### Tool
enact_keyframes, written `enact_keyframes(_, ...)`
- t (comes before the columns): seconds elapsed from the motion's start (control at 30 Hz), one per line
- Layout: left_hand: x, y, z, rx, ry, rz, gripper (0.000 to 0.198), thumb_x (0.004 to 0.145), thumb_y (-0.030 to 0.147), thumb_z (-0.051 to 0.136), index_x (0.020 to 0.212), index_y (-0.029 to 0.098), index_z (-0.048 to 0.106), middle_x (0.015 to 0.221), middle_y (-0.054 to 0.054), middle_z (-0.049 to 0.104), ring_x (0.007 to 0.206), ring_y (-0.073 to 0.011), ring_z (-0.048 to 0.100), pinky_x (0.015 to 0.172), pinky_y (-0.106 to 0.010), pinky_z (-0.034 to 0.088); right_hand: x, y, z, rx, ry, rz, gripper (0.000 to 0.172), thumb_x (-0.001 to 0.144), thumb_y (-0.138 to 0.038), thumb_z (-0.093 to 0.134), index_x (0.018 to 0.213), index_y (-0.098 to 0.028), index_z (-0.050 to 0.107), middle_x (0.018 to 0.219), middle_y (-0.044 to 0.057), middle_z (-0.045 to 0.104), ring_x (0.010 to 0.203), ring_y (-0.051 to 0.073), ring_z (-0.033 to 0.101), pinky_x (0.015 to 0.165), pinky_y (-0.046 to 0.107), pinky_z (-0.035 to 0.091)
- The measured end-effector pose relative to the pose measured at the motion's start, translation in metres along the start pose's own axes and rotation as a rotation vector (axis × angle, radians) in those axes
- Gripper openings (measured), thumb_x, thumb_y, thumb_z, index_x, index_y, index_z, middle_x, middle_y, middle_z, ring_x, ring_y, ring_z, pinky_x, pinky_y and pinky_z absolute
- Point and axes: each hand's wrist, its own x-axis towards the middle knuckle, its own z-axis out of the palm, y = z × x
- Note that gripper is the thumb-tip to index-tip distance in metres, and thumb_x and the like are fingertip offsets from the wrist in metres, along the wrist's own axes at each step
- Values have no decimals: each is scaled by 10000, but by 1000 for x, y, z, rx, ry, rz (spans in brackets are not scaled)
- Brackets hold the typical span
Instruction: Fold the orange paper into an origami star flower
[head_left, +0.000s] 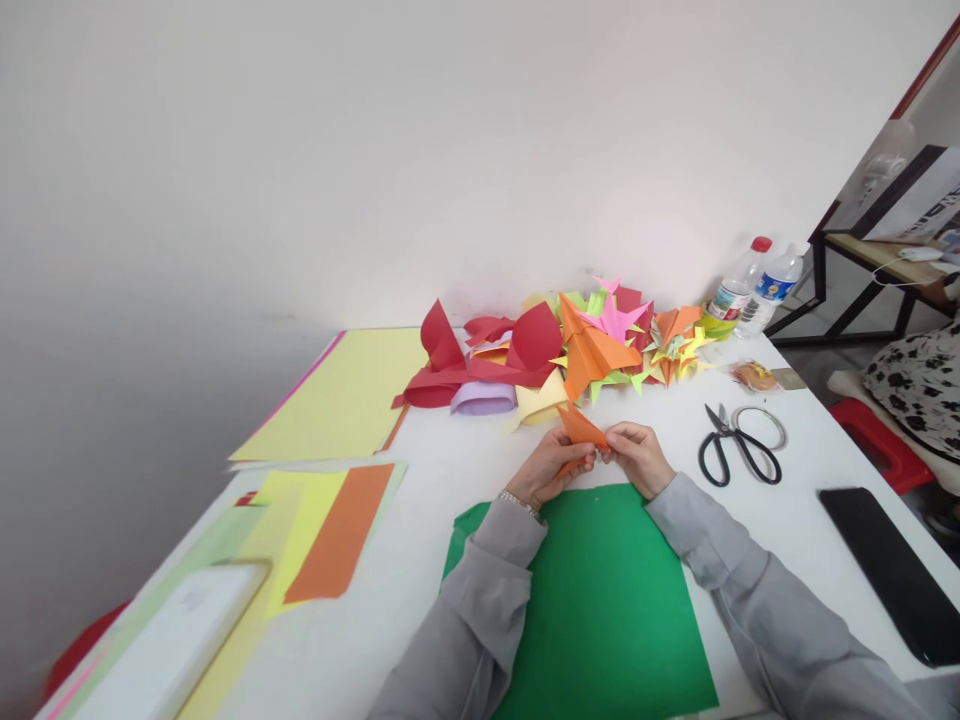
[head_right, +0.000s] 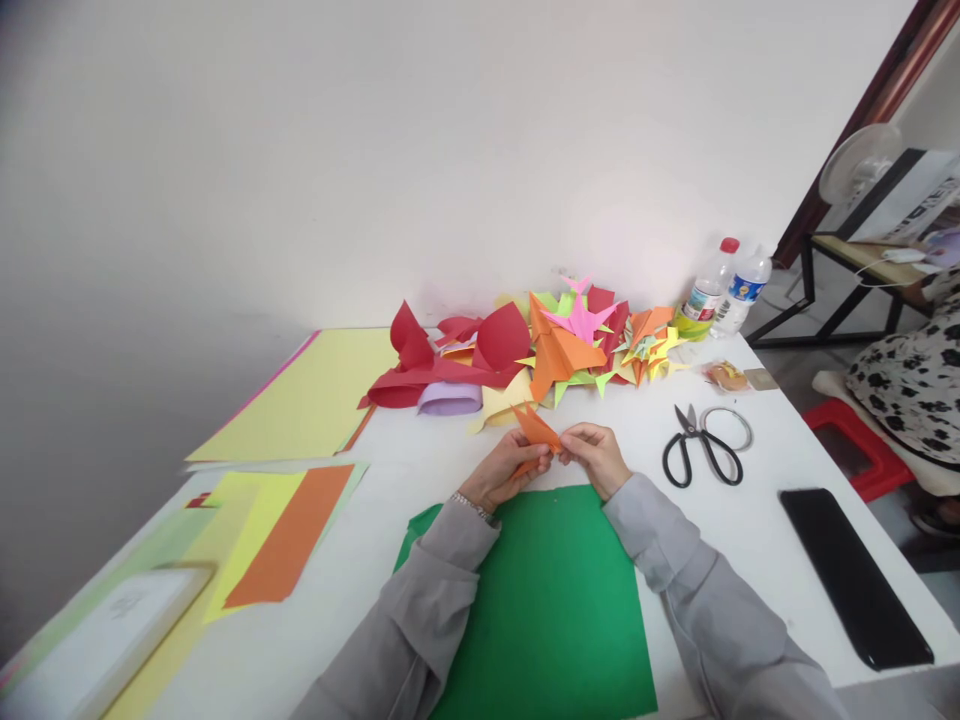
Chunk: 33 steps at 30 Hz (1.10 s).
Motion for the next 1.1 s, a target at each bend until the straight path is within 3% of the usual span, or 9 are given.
enact_keyframes(0.13, 0, 1, 0, -1, -26, 21, 225, 595, 216, 802, 734, 88, 679, 589, -42, 630, 475, -74, 537, 487, -189, 428, 0, 1, 0, -17, -17, -22, 209, 600, -355, 787, 626, -180, 675, 542, 5, 645, 498, 129, 551, 546, 279, 451)
enact_keyframes(0.33, -1, 4, 1, 24, -39, 28, 248, 730, 354, 700, 743, 110, 662, 546, -30, 594, 468, -86, 528, 483, -196, 412, 0, 4, -3, -98, -16, -76, 183, 647, -352, 764, 647, -181, 699, 560, 9, 652, 515, 127, 551, 562, 271, 439)
enact_keyframes(0.9, -1, 4, 0, 50, -77, 7, 254, 752, 331, 685, 741, 83, 629, 549, -28, 599, 463, -72, 524, 485, -175, 390, 1, 4, -5, -112, -65, -83, 169, 702, -325, 732, 642, -168, 709, 548, 7, 640, 527, 123, 546, 561, 258, 421)
enact_keyframes(1.1, 1, 2, -1, 63, -62, 19, 252, 744, 331, 695, 760, 86, 635, 562, -27, 605, 475, -73, 532, 501, -184, 399, 2, 5, -5, -103, -5, -72, 151, 642, -297, 773, 692, -169, 712, 539, 2, 655, 501, 118, 562, 545, 255, 440)
